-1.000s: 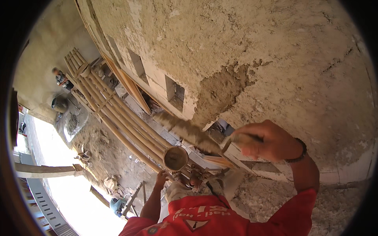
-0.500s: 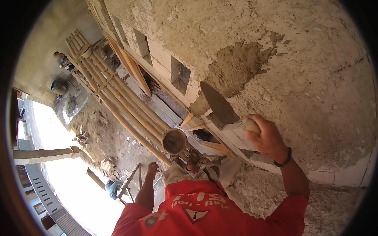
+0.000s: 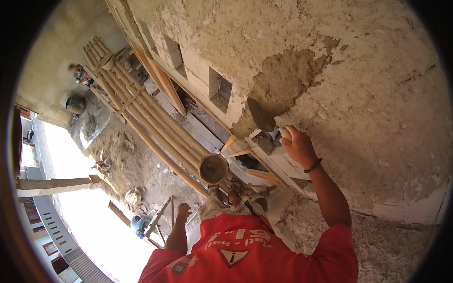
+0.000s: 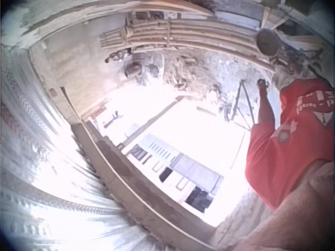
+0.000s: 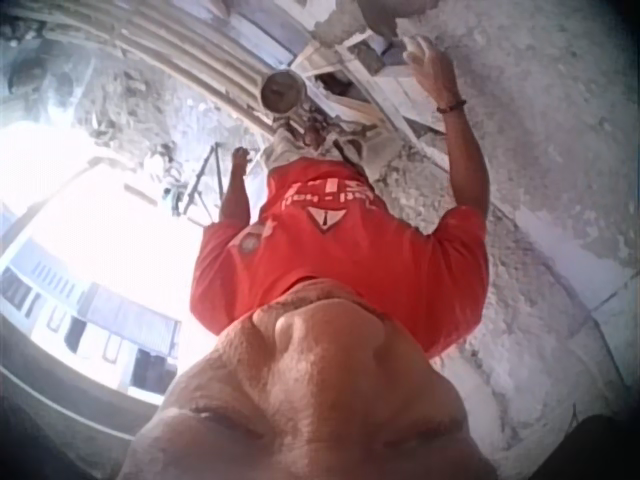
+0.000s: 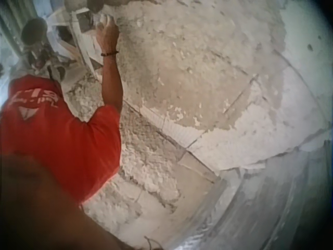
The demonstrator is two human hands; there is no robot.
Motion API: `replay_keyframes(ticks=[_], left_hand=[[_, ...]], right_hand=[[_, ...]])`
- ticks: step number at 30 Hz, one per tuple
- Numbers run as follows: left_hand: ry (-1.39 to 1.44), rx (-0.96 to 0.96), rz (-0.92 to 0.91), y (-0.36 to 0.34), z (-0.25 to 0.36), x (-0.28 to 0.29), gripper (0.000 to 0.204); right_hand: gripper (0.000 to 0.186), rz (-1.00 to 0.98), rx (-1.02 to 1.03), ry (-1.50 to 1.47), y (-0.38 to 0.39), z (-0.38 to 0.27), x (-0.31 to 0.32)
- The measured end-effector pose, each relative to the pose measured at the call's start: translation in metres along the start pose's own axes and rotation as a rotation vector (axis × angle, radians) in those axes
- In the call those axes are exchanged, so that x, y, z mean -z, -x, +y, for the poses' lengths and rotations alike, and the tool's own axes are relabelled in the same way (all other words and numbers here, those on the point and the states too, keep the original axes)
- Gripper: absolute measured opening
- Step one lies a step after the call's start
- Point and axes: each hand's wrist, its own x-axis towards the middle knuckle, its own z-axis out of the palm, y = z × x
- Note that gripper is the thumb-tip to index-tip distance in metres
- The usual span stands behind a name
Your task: The person applies mortar to a wall using a trowel while sitting on a scaffold.
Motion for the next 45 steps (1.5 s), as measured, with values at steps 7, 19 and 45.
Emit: replay_keyframes(ticks=[7, 19, 45], left_hand=[[0.022, 0.013, -0.038, 0.026, 0.031, -0.017, 0.053], [0.049, -0.075, -0.051, 0.004, 0.045, -0.027, 0.050], [0.115, -0.035, -0.023, -0.008, -0.028, 0.008, 0.042]], right_hand=[[0.042, 0.020, -0.050, 0.051, 0.021, -0.025, 0.050], [0.045, 0.231, 0.285, 0.385, 0.060, -0.064, 0.080], [0.044, -0.068, 0.016, -0.213, 0.045, -0.044, 0.038]])
